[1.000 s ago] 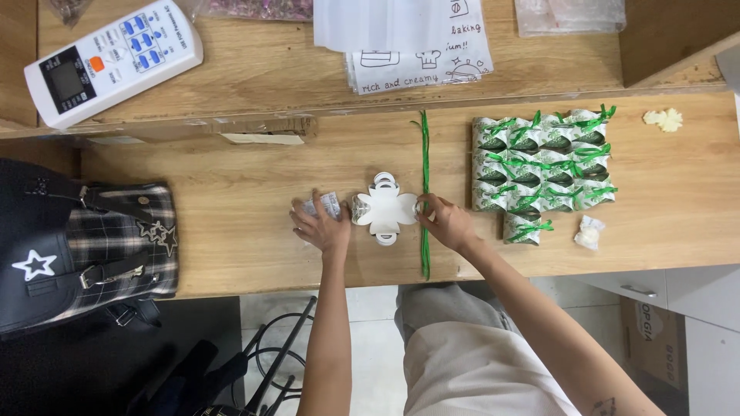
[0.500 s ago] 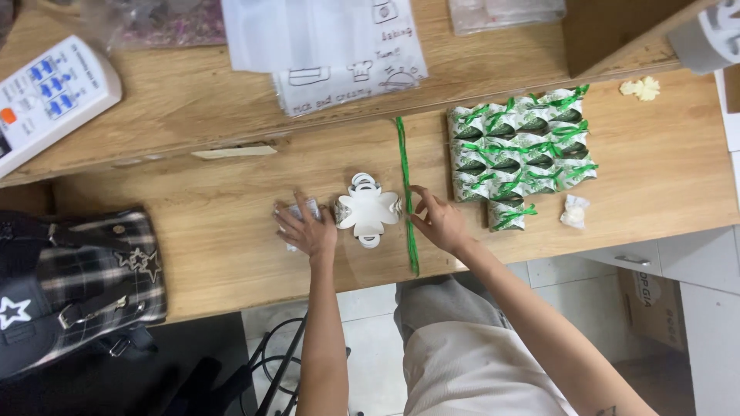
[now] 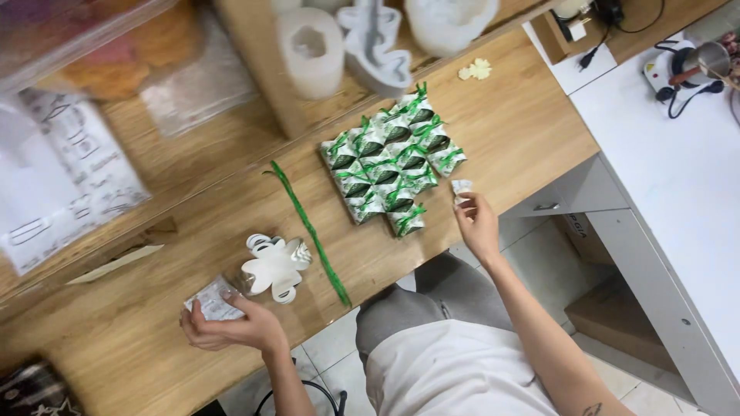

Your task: Packaging small items into green patterned wrappers and white flower-shaped boxes.

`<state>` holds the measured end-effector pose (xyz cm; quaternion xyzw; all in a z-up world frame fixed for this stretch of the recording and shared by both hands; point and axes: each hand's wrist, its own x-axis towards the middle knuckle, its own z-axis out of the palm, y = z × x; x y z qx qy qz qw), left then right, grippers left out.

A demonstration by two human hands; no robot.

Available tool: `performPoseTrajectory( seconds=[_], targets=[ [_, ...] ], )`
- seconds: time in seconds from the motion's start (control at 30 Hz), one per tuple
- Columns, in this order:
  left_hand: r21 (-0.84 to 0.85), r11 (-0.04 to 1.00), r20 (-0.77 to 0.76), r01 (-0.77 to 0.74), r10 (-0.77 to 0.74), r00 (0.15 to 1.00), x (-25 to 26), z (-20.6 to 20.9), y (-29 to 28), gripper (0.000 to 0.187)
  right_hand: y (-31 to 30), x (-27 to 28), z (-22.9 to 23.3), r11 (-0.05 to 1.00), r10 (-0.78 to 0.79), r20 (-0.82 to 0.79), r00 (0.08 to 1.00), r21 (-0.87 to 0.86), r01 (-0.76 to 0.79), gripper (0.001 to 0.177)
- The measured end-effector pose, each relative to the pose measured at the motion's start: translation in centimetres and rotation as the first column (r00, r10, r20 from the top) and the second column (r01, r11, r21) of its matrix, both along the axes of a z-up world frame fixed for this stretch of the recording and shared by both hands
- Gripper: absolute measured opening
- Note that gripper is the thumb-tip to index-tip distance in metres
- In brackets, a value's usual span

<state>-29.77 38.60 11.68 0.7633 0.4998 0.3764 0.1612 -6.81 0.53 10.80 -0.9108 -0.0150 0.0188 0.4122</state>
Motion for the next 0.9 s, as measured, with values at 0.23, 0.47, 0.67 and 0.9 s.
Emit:
performPoseTrajectory(
  seconds=[0.23,0.47,0.67,0.9],
  targets=[
    [0.075,0.923,0.247,0.377,-0.384,0.890,8.0,5.8,-14.6,0.036,-7.5,7.9,-7.9,0.981,-0.086,-0.179,0.980,-0.189,0.051,0.083],
    [-0.189,0.741,0.240,0.645,-0.602,0.762,16.6,4.8,-33.5,0.046,-8.5,9.3,-13.7,0.959,0.145,-0.122,0.982,-0.229,-0.170,0.073],
    [-0.668,0.514,0.358,0.538,-0.411,0.838,22.1,-4.4,-43.9,0.059,-15.0,11.7,-15.7,0.967,0.254,-0.330,0.909,0.057,-0.249,0.057],
    [-0.948,-0.078,0.311,0.308,-0.039,0.950,26.2,-3.4,-45.1,0.061,-16.9,14.2,-5.7,0.677,0.465,-0.516,0.719,0.731,0.087,0.036]
  ],
)
